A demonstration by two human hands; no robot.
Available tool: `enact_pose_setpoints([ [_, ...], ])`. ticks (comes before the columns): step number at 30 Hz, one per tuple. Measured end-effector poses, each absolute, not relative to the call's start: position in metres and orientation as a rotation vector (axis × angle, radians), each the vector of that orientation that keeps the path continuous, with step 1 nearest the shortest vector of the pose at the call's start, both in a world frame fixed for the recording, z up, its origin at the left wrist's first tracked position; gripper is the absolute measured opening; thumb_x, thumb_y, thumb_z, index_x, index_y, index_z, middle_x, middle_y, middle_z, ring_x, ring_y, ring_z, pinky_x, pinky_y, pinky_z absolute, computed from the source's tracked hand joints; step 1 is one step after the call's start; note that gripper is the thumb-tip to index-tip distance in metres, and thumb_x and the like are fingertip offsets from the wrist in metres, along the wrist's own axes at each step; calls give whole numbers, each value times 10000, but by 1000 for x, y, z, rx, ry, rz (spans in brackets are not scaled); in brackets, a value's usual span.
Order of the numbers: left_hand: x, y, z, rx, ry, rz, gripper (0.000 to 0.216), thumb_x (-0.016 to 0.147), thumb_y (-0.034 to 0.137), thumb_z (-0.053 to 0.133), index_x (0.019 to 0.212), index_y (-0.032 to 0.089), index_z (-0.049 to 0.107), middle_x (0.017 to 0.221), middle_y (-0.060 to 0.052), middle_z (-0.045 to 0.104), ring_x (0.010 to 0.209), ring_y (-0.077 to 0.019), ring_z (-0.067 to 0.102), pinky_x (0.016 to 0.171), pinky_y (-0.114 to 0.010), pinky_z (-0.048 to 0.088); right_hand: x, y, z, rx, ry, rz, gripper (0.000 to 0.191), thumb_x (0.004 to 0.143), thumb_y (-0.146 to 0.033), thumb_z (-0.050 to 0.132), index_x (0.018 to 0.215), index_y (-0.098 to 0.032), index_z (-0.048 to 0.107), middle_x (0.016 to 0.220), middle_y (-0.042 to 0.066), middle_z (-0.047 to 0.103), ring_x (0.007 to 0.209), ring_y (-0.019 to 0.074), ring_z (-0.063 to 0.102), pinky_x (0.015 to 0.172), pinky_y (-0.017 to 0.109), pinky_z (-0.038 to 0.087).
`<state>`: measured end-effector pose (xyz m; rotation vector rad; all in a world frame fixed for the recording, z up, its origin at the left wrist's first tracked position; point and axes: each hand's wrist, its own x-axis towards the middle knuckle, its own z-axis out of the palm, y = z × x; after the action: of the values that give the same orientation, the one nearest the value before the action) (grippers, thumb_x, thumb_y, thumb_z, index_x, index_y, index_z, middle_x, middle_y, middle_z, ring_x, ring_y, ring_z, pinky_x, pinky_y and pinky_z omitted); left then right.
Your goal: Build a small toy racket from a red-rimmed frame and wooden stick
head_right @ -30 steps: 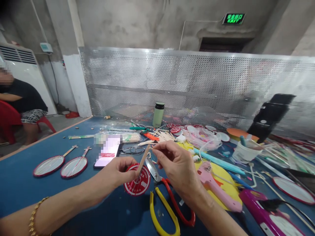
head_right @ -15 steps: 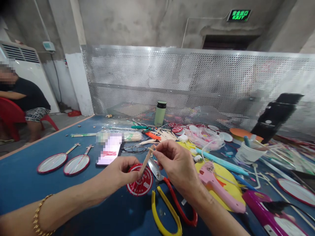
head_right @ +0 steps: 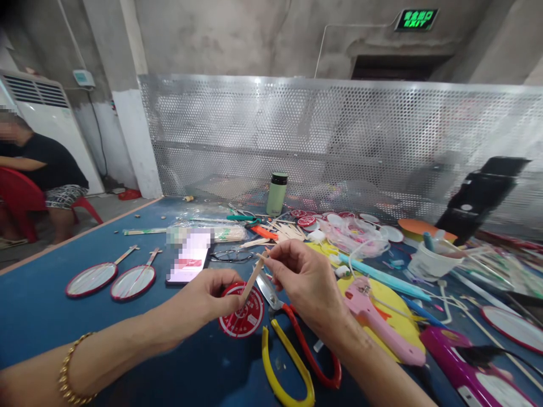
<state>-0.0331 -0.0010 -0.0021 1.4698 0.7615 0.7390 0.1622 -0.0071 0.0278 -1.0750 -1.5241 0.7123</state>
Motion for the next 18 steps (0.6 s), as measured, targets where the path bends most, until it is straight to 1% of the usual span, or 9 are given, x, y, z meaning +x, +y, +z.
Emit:
enact_pose_setpoints([
  [10, -33, 0, -4, 1486, 765, 738, 212, 756, 319, 685, 781, 125, 604, 714, -19, 606, 647, -134, 497, 614, -276, 345, 163, -6, 27, -1115, -1542, 700, 208, 739, -348, 764, 749, -184, 636, 594, -31, 606, 454, 84, 536, 420, 200, 447],
  [18, -34, 1, -4, 1494, 762, 731, 201, 756, 313, 674, 779, 127, 600, 707, -14, 599, 643, -132, 491, 613, -273, 343, 162, -7, 30, -1114, -1557, 671, 172, 741, -316, 747, 741, -182, 639, 586, -31, 602, 453, 79, 529, 416, 190, 439],
])
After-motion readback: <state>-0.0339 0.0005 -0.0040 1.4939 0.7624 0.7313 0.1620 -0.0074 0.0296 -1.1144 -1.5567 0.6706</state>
